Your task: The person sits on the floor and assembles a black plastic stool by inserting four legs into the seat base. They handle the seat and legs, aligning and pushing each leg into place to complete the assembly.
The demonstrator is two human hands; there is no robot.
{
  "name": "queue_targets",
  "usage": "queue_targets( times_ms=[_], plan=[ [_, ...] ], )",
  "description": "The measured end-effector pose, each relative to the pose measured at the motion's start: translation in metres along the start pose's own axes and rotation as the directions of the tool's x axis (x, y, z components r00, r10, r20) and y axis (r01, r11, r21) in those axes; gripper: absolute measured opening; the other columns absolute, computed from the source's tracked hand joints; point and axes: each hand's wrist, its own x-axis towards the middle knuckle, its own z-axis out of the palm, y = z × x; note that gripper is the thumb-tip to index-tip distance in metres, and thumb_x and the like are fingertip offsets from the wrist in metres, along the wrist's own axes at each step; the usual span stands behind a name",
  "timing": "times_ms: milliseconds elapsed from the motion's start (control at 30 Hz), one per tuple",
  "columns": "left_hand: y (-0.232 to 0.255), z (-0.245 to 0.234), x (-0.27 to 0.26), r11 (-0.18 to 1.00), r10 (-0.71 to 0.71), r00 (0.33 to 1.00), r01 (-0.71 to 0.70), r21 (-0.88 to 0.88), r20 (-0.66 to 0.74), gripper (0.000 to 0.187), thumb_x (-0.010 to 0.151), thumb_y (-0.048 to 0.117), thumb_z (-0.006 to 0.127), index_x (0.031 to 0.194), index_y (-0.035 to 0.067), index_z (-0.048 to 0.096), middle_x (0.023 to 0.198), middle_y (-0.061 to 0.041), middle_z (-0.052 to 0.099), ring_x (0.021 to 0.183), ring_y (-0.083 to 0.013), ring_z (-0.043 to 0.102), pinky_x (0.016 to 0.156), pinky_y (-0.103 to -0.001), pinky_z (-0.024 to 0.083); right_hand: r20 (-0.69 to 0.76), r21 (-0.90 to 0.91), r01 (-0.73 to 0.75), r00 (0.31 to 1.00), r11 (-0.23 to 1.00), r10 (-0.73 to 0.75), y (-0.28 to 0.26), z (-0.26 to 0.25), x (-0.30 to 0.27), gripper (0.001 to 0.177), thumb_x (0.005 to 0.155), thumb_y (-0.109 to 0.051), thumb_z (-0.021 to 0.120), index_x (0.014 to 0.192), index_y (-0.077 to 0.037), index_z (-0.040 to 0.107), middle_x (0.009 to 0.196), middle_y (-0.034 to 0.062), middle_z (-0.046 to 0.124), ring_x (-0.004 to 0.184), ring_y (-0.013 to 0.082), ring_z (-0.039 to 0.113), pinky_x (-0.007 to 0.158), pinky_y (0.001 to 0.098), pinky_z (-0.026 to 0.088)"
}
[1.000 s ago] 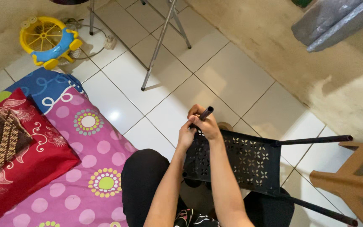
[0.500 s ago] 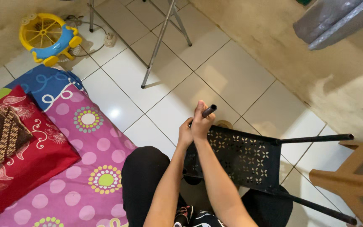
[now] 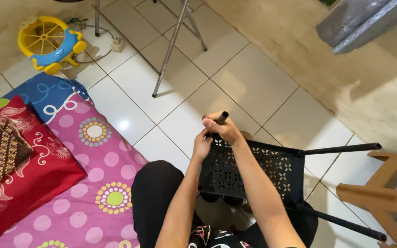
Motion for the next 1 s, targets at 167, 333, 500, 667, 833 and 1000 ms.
queue_targets(
  times_ms=[167, 333, 500, 667, 833, 1000],
  plan=[
    [0.006, -0.001, -0.007, 0.999, 0.053, 0.998, -0.053, 0.007, -0.030, 0.028, 0.089, 0.007, 0.063, 0.117, 0.003, 0.069, 0.108, -0.012, 0.076, 0.097, -0.0202, 0.071, 0.090, -0.033, 0.054, -0.630, -0.287, 0.065, 0.739, 0.956, -0.239, 0.022, 0.043, -0.003, 0.046, 0.107, -0.026, 0.056, 0.068, -0.004, 0.045, 0.058, -0.0054, 0.039, 0.054, 0.0056, 0.034, 0.049, 0.0279, 0.027],
    [0.010, -0.003, -0.009, 0.999, -0.027, 0.999, 0.028, 0.041, -0.017, 0.028, 0.089, 0.013, 0.069, 0.116, 0.005, 0.072, 0.108, -0.016, 0.078, 0.099, -0.0216, 0.070, 0.091, -0.035, 0.054, -0.846, -0.414, -0.006, 0.371, 0.910, -0.382, 0.023, 0.077, 0.010, 0.039, 0.107, -0.026, 0.057, 0.076, -0.003, 0.050, 0.061, -0.0043, 0.040, 0.058, 0.0066, 0.038, 0.053, 0.0288, 0.031],
    [-0.002, 0.001, -0.001, 0.998, 0.034, 0.999, -0.033, 0.052, -0.013, 0.031, 0.086, 0.005, 0.065, 0.116, 0.003, 0.070, 0.107, -0.013, 0.075, 0.098, -0.0206, 0.069, 0.089, -0.034, 0.052, -0.590, -0.291, 0.046, 0.778, 0.955, -0.218, 0.010, 0.048, -0.007, 0.041, 0.104, -0.029, 0.065, 0.077, -0.004, 0.046, 0.069, -0.0039, 0.039, 0.065, 0.0082, 0.037, 0.057, 0.0304, 0.030],
    [-0.021, 0.005, 0.006, 0.999, -0.042, 0.999, 0.042, -0.007, -0.006, 0.030, 0.084, 0.000, 0.062, 0.114, 0.001, 0.068, 0.100, -0.011, 0.074, 0.093, -0.0199, 0.069, 0.085, -0.034, 0.053, 0.065, -0.224, -0.104, 0.990, 0.969, 0.122, 0.022, -0.014, -0.011, 0.041, 0.097, -0.033, 0.069, 0.071, -0.007, 0.053, 0.065, -0.0063, 0.041, 0.064, 0.0065, 0.039, 0.057, 0.0292, 0.033],
    [-0.014, 0.006, 0.010, 0.999, 0.000, 1.000, 0.001, 0.050, -0.015, 0.030, 0.088, 0.005, 0.063, 0.117, 0.000, 0.068, 0.102, -0.013, 0.075, 0.095, -0.0211, 0.071, 0.087, -0.034, 0.054, -0.266, -0.125, -0.036, 0.964, 0.992, 0.002, 0.060, 0.006, -0.007, 0.050, 0.104, -0.035, 0.063, 0.066, -0.007, 0.045, 0.062, -0.0064, 0.038, 0.059, 0.0060, 0.034, 0.052, 0.0299, 0.027],
    [-0.009, 0.003, -0.001, 0.996, 0.094, 0.994, -0.094, 0.007, -0.053, 0.034, 0.089, 0.010, 0.065, 0.122, 0.002, 0.068, 0.113, -0.014, 0.075, 0.105, -0.0202, 0.070, 0.093, -0.033, 0.052, -0.618, -0.296, 0.072, 0.746, 0.952, -0.248, 0.076, 0.039, -0.009, 0.052, 0.107, -0.038, 0.058, 0.068, -0.007, 0.042, 0.062, -0.0061, 0.034, 0.057, 0.0055, 0.031, 0.051, 0.0307, 0.022]
  ],
)
